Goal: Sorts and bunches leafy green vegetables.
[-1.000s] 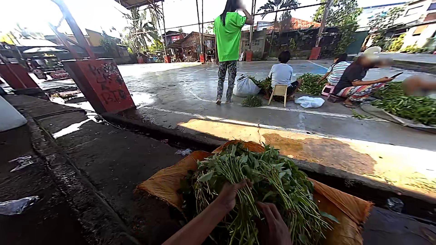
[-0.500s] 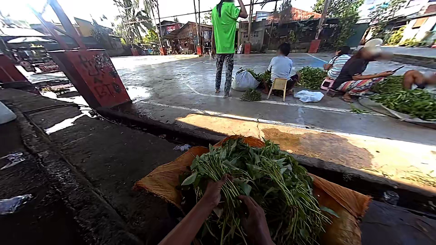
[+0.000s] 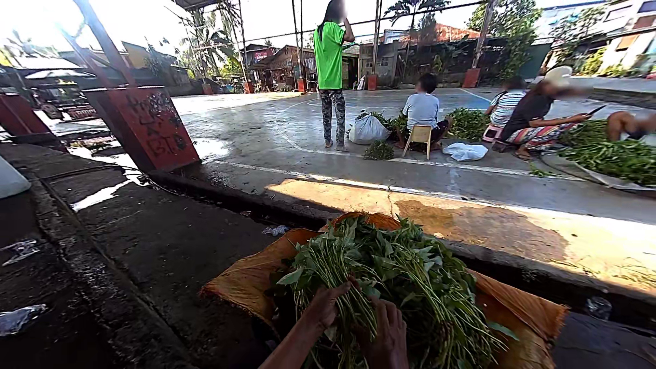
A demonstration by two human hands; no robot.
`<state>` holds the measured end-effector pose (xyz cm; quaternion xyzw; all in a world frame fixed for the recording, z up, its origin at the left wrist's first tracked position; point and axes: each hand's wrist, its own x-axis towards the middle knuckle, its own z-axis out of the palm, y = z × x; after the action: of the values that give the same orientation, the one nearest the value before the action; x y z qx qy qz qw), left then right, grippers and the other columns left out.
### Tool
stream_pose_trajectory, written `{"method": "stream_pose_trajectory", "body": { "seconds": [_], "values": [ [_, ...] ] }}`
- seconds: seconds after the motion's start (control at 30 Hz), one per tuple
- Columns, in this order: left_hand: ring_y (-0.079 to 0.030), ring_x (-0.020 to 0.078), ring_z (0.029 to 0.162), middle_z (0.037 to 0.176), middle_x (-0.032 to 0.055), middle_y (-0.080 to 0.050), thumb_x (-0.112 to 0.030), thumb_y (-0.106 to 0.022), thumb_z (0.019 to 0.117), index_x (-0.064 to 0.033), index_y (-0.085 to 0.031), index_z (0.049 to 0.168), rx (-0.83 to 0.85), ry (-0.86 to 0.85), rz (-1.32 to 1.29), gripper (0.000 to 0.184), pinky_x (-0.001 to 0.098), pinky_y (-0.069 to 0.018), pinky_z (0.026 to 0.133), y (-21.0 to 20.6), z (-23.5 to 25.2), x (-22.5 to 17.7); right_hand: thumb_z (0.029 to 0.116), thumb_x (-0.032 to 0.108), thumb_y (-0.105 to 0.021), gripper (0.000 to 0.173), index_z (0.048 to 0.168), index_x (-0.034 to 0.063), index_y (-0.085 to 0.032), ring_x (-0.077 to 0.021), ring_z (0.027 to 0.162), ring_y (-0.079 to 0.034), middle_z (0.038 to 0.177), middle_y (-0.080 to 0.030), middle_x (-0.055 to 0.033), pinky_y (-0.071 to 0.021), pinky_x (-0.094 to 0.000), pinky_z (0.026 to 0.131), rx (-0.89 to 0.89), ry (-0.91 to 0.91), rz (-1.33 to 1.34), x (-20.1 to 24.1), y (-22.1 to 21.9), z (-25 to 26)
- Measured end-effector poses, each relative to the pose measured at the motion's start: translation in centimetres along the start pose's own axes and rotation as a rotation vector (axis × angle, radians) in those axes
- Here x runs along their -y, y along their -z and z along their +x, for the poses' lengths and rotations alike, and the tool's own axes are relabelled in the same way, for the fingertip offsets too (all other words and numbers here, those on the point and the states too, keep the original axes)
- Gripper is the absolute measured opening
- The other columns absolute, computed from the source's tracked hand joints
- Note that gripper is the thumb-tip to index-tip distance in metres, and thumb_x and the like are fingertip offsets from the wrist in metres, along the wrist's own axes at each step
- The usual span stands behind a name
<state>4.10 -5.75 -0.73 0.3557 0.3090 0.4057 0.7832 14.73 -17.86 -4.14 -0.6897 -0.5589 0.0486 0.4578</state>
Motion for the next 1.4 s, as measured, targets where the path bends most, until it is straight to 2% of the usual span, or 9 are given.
{"method": "stream_pose_trajectory", "body": {
  "seconds": [0.1, 0.23, 0.43, 0.57, 0.8, 0.97, 1.1, 1.2, 1.4],
  "values": [
    [-0.073, 0.0233, 0.09, 0.097, 0.0118, -0.073, 0.011, -0.052, 0.0954, -0.0007, -0.055, 0.115, 0.128, 0.036, -0.069, 0.023, 0.0397, -0.0612, 0.087, -0.2, -0.7, 0.2, 0.0902, 0.035, -0.074, 0.065, 0.14, -0.0009, -0.055, -0.0297, 0.115, -0.063, 0.125, -0.065, -0.0187, -0.0497, -0.0498, 0.101, 0.337, -0.272, 0.37, -1.1, 1.1, 1.1],
    [-0.073, 0.0232, 0.094, 0.099, 0.0102, -0.072, 0.013, -0.051, 0.0949, -0.0033, -0.058, 0.112, 0.165, 0.078, -0.218, 0.024, 0.0419, -0.0603, 0.092, -0.8, -0.9, 0.7, 0.0865, 0.013, -0.078, 0.02, 0.102, 0.0036, -0.069, -0.0064, 0.078, -0.071, 0.085, -0.075, 0.0001, -0.06, -0.0281, 0.078, 0.557, -0.362, 0.897, -2.0, 0.6, 1.1],
    [-0.072, 0.0224, 0.093, 0.098, 0.007, -0.072, 0.014, -0.067, 0.0793, -0.0059, -0.055, 0.13, 0.264, 0.043, -0.323, 0.056, 0.0442, -0.0587, 0.094, -0.6, -0.1, 1.1, 0.077, 0.028, -0.085, 0.032, 0.087, 0.0025, -0.071, -0.015, 0.068, -0.066, 0.073, -0.068, -0.0056, -0.0554, -0.0387, 0.07, 0.395, -0.373, 0.41, -0.3, 1.6, 1.7],
    [-0.072, 0.0228, 0.091, 0.099, 0.0097, -0.071, 0.016, -0.06, 0.0844, -0.0038, -0.056, 0.114, 0.172, 0.047, -0.17, 0.036, 0.0407, -0.0611, 0.086, -1.2, -0.5, 0.7, 0.0828, 0.022, -0.079, 0.032, 0.102, -0.0035, -0.074, -0.0326, 0.086, -0.073, 0.091, -0.074, -0.0181, -0.0572, -0.052, 0.083, 0.228, -0.174, 0.079, -0.4, 1.1, 1.4],
    [-0.068, 0.0327, 0.114, 0.128, 0.0177, -0.067, 0.008, -0.042, 0.1009, -0.002, -0.047, 0.131, 0.117, 0.136, -0.098, 0.032, 0.0477, -0.0572, 0.096, -0.9, -1.1, 2.8, 0.0855, 0.03, -0.079, 0.036, 0.098, -0.0021, -0.071, -0.0213, 0.076, -0.068, 0.081, -0.07, -0.0123, -0.0552, -0.0428, 0.076, 0.408, -0.427, 0.318, -0.9, -0.9, -1.2],
    [-0.074, 0.0245, 0.085, 0.104, 0.0141, -0.073, 0.005, -0.046, 0.1036, -0.0022, -0.053, 0.12, -0.085, 0.207, -0.086, 0.02, 0.0369, -0.0627, 0.077, -0.9, -0.8, 1.4, 0.0932, 0.042, -0.068, 0.062, 0.137, -0.0014, -0.061, -0.0263, 0.119, -0.064, 0.131, -0.065, -0.0181, -0.0516, -0.0437, 0.103, 0.376, -0.234, 0.424, -6.3, 1.7, 0.3],
    [-0.073, 0.0237, 0.082, 0.099, 0.0143, -0.072, 0.006, -0.047, 0.1026, -0.0006, -0.055, 0.13, -0.112, 0.128, -0.115, 0.03, 0.0369, -0.0621, 0.079, -0.1, 0.2, 1.0, 0.0933, 0.021, -0.073, 0.042, 0.127, -0.0022, -0.065, -0.0395, 0.109, -0.065, 0.121, -0.064, -0.0254, -0.0535, -0.0534, 0.095, -0.098, -0.418, -0.13, -12.2, 5.1, 2.5],
    [-0.073, 0.0231, 0.081, 0.095, 0.013, -0.071, 0.006, -0.048, 0.1024, 0.0005, -0.057, 0.117, -0.13, 0.124, -0.099, 0.019, 0.0368, -0.0621, 0.079, -0.3, 0.3, 1.3, 0.099, 0.015, -0.061, 0.038, 0.134, -0.0001, -0.06, -0.0396, 0.121, -0.061, 0.133, -0.061, -0.0238, -0.0488, -0.0536, 0.103, 0.152, -0.611, -0.36, -13.8, 7.5, 3.6],
    [-0.071, 0.0215, 0.077, 0.091, 0.0122, -0.069, 0.002, -0.05, 0.1038, 0.0006, -0.057, 0.112, -0.141, 0.139, -0.03, 0.01, 0.0345, -0.0624, 0.075, -0.9, 0.2, 1.9, 0.088, 0.007, -0.071, 0.024, 0.11, -0.0025, -0.071, -0.0212, 0.073, -0.068, 0.089, -0.071, -0.0134, -0.0585, -0.0378, 0.069, -0.141, -0.235, 0.082, -8.0, 5.9, -0.1]
  ]
}}
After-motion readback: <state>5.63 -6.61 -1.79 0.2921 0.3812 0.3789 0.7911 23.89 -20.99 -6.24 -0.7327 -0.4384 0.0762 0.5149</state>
